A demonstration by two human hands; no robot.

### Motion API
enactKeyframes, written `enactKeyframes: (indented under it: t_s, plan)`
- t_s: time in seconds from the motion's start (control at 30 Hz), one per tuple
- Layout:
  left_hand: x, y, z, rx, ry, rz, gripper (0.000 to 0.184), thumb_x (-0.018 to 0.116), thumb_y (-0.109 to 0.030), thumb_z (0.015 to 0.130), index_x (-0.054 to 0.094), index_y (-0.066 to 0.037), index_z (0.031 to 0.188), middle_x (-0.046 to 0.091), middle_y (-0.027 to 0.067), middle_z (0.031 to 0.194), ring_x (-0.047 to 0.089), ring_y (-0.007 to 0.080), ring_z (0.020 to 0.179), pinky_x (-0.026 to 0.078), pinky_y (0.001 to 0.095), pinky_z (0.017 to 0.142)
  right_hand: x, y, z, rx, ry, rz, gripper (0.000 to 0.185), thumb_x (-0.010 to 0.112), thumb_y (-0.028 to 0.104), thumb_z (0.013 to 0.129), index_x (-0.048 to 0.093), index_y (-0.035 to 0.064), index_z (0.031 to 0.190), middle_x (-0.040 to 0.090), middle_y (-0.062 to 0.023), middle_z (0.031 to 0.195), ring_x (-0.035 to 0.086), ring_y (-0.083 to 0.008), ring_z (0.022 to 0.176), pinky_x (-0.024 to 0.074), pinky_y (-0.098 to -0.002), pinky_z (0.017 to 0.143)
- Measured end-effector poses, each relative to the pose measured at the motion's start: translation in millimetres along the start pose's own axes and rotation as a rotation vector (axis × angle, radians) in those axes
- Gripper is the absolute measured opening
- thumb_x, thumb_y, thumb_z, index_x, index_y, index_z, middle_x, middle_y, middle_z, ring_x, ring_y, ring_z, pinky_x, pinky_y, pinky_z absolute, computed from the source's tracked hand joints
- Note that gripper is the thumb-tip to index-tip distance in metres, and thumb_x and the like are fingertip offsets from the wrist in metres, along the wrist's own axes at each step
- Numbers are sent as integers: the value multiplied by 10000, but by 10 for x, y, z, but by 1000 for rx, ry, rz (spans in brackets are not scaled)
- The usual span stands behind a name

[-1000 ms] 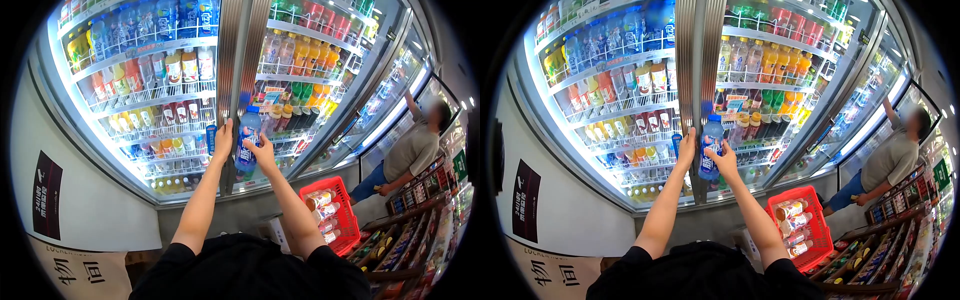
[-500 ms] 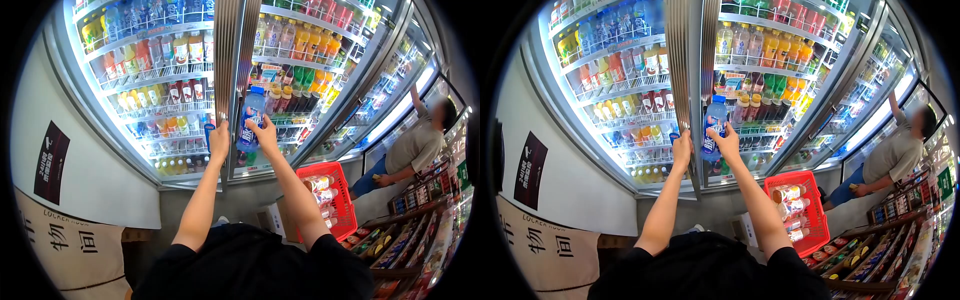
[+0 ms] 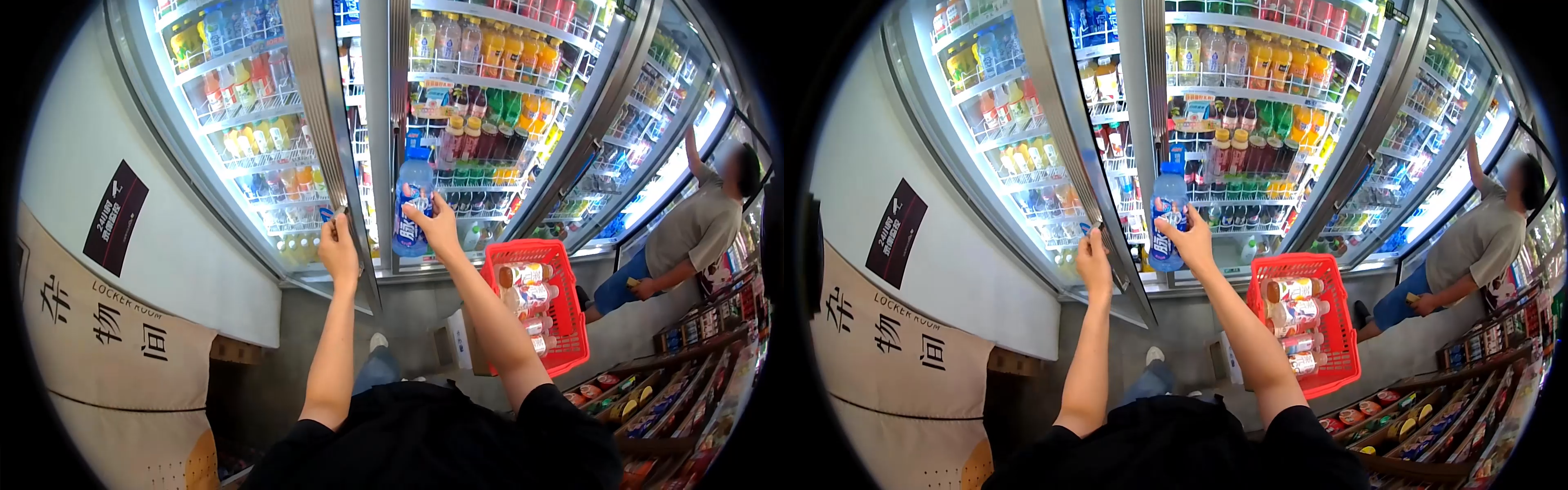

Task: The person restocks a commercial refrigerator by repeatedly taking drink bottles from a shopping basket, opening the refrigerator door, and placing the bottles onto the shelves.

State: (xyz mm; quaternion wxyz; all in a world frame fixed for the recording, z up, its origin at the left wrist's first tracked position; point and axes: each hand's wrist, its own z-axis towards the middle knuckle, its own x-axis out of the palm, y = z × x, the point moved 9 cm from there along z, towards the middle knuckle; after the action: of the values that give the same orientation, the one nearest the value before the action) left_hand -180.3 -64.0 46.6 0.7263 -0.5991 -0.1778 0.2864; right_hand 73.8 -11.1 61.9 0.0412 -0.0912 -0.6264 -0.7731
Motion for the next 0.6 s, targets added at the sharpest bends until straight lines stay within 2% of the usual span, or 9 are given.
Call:
enactKeyframes:
  t_s: [0.13,0.2,0.23,0.27,0.33,0.4,0.47,0.53,0.6]
  plan:
    - [-379,51,-229,-34,5,-62,450,603,-427,994,637,16,927,649,63,778,586,145,727,464,319,690,95,112,-181,-32,91,14,565,836,215,800,598,-22,1254,702,-76,1042,652,-106,891,530,-272,778]
    - [-688,-66,-375,76,-138,-87,440,611,-417,993,628,19,930,645,59,775,570,136,707,459,309,687,144,114,-245,-10,118,22,580,840,222,795,596,-26,1258,702,-83,1044,655,-116,891,531,-279,784]
    - [-814,-50,-444,49,-166,-114,321,647,-303,978,616,16,980,621,79,855,565,180,779,454,329,749,167,97,-253,-12,127,-3,591,843,226,792,593,-28,1264,703,-86,1042,657,-124,891,531,-284,789]
    - [-878,-96,-523,60,-179,-114,321,647,-303,978,616,16,980,621,79,855,565,180,779,454,329,749,199,100,-246,-19,136,-28,603,846,229,789,590,-30,1270,703,-90,1041,659,-131,890,532,-288,794]
    - [-1239,-719,-991,518,-687,205,203,659,-162,942,592,8,1031,582,97,951,552,245,885,440,367,829,308,152,-301,15,184,13,682,849,250,784,550,-29,1330,688,-113,1103,658,-152,941,539,-302,826]
    - [-1125,-956,-1066,703,-538,219,187,612,-59,930,535,-20,1095,514,107,1085,512,240,949,438,335,793,369,200,-309,0,217,-6,707,851,254,783,536,-29,1349,674,-121,1144,654,-159,968,540,-306,845]
    - [-810,-1208,-903,807,-231,73,107,638,-41,880,596,-8,973,592,131,937,572,276,864,461,374,803,389,160,-257,2,224,-15,764,861,273,771,513,-37,1376,657,-136,1180,644,-179,1012,532,-318,878]
    - [-366,-1178,-502,599,38,-10,89,620,-32,907,620,-12,994,626,99,882,609,215,755,489,306,696,366,175,-200,-29,180,-92,807,868,296,757,500,-37,1393,653,-137,1185,637,-184,1028,520,-322,901]
    - [56,-937,-15,399,278,-46,158,582,-123,993,624,4,1075,676,75,960,652,150,866,511,278,766,347,291,-187,-50,186,-145,818,871,312,748,505,-23,1399,654,-118,1171,630,-166,1015,513,-316,899]
